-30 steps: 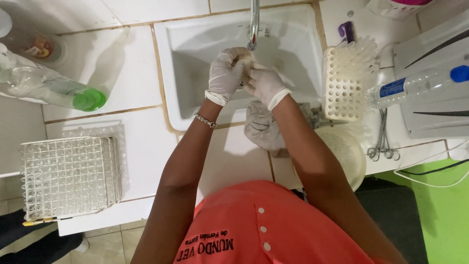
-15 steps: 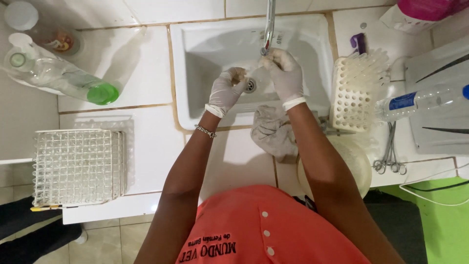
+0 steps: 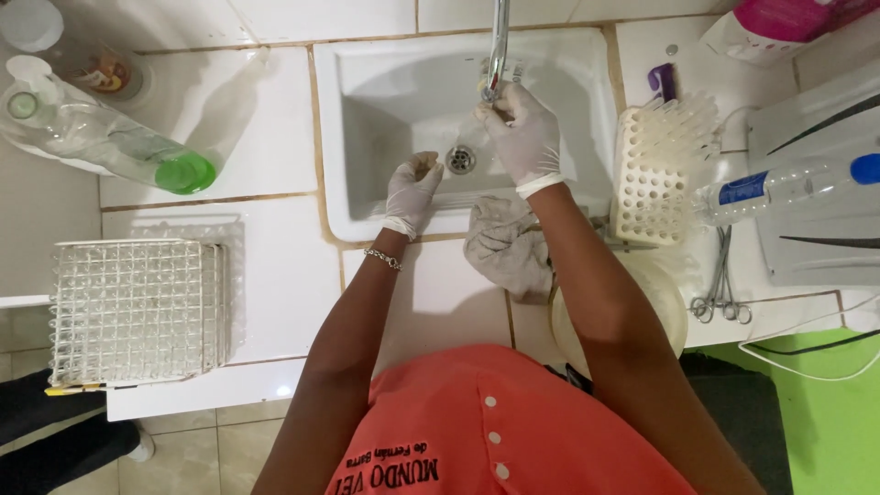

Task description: A person wearing gloves rinses and scrubs small laboratory tubes under a running faucet in a sink.

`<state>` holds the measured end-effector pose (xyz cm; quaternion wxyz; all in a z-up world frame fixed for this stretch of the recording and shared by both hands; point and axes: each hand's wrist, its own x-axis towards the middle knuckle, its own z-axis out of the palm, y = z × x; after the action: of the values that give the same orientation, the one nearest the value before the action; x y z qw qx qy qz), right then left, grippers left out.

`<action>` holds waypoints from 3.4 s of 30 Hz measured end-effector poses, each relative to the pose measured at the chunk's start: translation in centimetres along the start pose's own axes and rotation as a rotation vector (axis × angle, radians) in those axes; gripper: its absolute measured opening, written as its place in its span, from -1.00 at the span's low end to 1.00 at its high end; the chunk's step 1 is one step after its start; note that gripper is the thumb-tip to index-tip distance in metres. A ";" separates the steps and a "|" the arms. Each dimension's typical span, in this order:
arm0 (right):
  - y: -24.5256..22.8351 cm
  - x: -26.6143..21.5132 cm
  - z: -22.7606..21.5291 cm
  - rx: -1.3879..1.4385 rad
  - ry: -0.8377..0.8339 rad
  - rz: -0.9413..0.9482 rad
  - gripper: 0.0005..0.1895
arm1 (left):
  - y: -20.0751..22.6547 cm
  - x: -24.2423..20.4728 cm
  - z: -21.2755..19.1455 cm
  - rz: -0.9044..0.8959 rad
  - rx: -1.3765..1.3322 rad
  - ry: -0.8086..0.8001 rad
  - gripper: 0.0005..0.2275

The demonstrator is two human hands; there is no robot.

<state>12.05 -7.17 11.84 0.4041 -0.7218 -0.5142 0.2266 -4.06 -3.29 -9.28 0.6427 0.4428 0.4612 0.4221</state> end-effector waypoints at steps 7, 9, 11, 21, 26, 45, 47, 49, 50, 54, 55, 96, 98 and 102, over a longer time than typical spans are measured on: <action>0.9 -0.2 0.6 0.111 0.027 -0.025 -0.83 | 0.6 -0.9 0.4 0.101 0.067 -0.005 -0.79; 1.7 -0.2 1.0 0.096 0.042 -0.037 -0.84 | 1.0 -1.0 0.4 0.098 0.104 -0.003 -0.79; 2.3 -0.2 1.4 0.082 0.055 -0.050 -0.84 | 1.4 -1.1 0.4 0.096 0.139 0.001 -0.79; 8.7 0.6 4.9 1.309 0.181 0.809 -0.65 | 1.6 -0.8 0.4 0.100 0.294 0.007 -0.81; 9.7 0.2 6.9 1.625 0.109 0.966 -0.84 | 1.6 -0.8 0.6 0.048 0.325 0.039 -0.82; 5.3 -0.7 4.9 0.569 0.019 0.422 -0.89 | 1.5 -0.9 0.7 0.039 0.266 0.020 -0.82; 4.6 -1.4 4.3 0.147 -0.016 0.258 -0.86 | 1.9 -1.1 0.6 0.019 0.245 -0.010 -0.79; 3.3 -2.5 3.6 -0.100 -0.242 0.081 -0.84 | 2.3 -1.7 0.7 0.008 0.210 -0.031 -0.70; 3.6 -2.7 3.8 -0.101 -0.226 0.092 -0.84 | 2.9 -1.9 1.0 0.007 0.213 -0.051 -0.70; 4.5 -3.3 5.1 -0.207 -0.216 -0.094 -0.84 | 3.4 -2.3 0.8 -0.021 0.285 -0.080 -0.72; 4.7 -3.4 5.5 -0.227 -0.194 -0.119 -0.84 | 3.1 -2.2 0.5 -0.029 0.319 -0.093 -0.72; 13.6 -3.2 -18.5 -0.798 -0.109 0.402 -0.72 | 1.2 -1.3 -0.2 0.099 0.240 -0.164 -0.87; 13.0 -3.4 -18.3 -0.815 -0.131 0.454 -0.66 | 1.4 -1.3 -0.2 0.088 0.227 -0.163 -0.84; 12.8 -3.9 -18.1 -0.847 -0.176 0.409 -0.68 | 1.6 -1.4 -0.2 0.099 0.301 -0.154 -0.86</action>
<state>31.24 -18.98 11.36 -0.0235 -0.8874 -0.4411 0.1320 -4.72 -4.15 -7.50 0.5809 0.5873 0.4462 0.3443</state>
